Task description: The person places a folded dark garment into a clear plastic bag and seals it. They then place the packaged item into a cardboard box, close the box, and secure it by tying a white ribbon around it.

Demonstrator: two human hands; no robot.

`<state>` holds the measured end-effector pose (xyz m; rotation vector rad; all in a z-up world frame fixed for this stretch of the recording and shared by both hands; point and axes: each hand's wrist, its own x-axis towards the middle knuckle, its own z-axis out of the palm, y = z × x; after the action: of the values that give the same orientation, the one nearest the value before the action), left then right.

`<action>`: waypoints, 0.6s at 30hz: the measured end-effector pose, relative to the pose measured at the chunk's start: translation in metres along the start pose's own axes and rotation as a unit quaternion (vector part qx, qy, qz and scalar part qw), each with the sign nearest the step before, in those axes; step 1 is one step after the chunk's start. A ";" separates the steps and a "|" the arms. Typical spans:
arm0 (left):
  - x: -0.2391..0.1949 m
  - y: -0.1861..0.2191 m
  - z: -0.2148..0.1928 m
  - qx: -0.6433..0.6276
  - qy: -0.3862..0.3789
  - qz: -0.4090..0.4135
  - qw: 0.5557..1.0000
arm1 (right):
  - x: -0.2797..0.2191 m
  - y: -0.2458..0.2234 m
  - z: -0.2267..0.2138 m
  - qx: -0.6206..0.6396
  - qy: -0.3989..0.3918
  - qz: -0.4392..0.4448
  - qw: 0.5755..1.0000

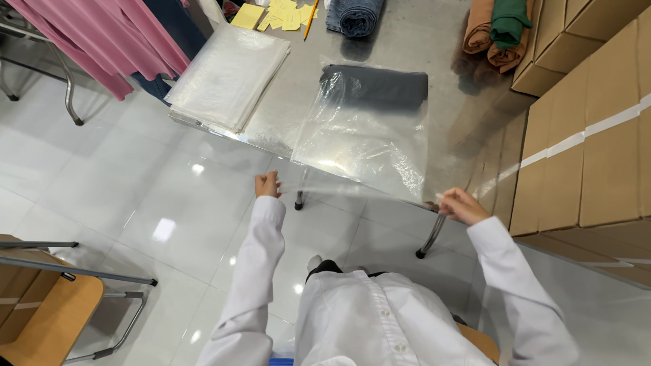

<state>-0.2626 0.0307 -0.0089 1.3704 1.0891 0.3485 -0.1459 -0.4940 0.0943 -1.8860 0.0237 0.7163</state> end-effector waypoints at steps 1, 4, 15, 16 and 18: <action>0.004 0.002 0.008 -0.001 0.002 0.001 1.000 | 0.012 0.001 -0.005 -0.001 -0.001 -0.002 1.000; 0.020 0.011 0.030 0.031 -0.001 0.023 0.999 | 0.054 -0.006 -0.011 -0.019 0.036 0.002 0.999; 0.047 0.043 0.084 0.196 -0.053 0.074 0.976 | 0.201 0.018 0.006 0.029 0.102 0.022 0.994; 0.060 0.041 0.092 0.196 -0.056 0.074 0.976 | 0.210 0.028 0.003 0.029 0.106 0.023 0.994; 0.089 0.038 0.104 0.216 -0.045 0.085 0.972 | 0.229 0.047 0.001 -0.025 0.087 0.022 0.996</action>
<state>-0.1220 0.0444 -0.0289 1.8553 1.0104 0.1743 0.0256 -0.4441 -0.0569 -1.9963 0.1590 0.5851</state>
